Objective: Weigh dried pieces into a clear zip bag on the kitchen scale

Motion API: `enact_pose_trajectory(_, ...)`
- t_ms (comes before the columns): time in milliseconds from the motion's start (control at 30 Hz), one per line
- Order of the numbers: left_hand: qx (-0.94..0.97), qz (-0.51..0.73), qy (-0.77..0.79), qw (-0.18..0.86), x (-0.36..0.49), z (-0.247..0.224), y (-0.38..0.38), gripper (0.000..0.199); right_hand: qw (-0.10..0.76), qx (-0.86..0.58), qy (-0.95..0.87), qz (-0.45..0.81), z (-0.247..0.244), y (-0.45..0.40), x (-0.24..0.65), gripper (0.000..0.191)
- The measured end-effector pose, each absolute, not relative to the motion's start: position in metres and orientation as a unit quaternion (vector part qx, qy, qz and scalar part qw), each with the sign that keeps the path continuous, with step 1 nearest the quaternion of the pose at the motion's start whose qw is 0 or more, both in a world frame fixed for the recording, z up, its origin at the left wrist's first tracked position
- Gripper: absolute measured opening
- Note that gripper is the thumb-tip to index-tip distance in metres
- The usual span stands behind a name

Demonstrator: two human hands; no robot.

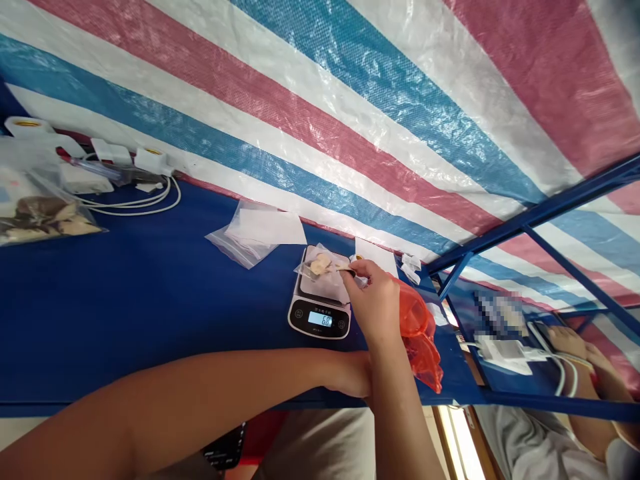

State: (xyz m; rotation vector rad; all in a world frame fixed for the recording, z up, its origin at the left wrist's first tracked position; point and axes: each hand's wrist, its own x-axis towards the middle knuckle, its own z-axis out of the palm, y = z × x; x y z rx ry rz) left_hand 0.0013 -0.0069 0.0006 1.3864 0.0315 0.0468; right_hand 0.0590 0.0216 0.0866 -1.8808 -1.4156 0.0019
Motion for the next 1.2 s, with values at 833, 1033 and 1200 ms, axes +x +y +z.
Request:
enact_pose_trajectory(833,0.504,-0.104,0.026,0.857,0.012,-0.013,-0.016,0.028,0.401,-0.765,-0.481,0.150,0.095,0.038,0.107,0.036)
enact_pose_trajectory(1033,0.486,-0.112,0.033,0.866,0.016,-0.017,-0.019,0.025,0.420,-0.749,-0.487,0.160,0.105,0.059,0.115,0.040)
enact_pose_trajectory(1200,0.487,-0.105,0.042,0.866,0.021,-0.026,-0.024,0.027,0.425,-0.760,-0.478,0.112,0.102,0.047,0.105,0.041)
